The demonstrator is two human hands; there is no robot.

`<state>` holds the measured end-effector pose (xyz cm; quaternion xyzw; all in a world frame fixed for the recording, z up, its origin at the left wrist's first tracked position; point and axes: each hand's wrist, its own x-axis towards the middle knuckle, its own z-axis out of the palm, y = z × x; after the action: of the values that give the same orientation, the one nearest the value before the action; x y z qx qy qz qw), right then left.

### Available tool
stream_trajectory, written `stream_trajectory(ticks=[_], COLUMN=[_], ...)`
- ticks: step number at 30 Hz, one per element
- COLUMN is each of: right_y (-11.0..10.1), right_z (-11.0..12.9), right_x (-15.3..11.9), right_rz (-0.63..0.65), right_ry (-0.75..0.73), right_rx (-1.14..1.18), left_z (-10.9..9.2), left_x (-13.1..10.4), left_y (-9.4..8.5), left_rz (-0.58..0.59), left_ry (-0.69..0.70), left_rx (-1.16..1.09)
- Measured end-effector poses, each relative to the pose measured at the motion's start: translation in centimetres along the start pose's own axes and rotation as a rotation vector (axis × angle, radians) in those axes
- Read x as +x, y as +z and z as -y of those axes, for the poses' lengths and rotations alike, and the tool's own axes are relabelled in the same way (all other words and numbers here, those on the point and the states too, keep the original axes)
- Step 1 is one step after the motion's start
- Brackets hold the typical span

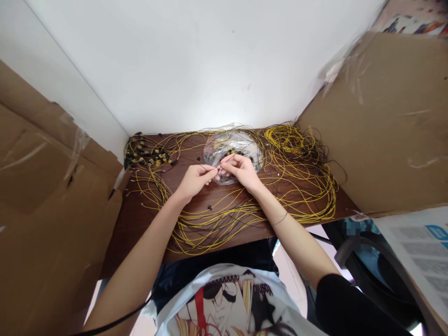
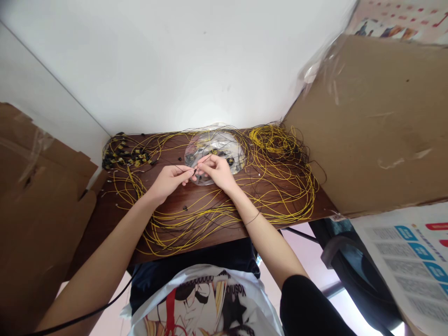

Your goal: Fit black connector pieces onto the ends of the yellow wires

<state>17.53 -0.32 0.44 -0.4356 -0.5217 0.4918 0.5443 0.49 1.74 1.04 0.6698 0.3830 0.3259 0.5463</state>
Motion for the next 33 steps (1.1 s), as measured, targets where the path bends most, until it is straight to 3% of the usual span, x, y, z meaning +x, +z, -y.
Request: stream_trajectory(ticks=[33], right_y=[-0.03], right_z=[-0.25], right_x=[0.06], right_rz=[0.022], right_ry=[0.021], right_rx=[0.001], left_z=[0.00], left_x=[-0.02], left_y=[0.02], left_rz=[0.012], left_ry=[-0.012], left_rx=[0.022])
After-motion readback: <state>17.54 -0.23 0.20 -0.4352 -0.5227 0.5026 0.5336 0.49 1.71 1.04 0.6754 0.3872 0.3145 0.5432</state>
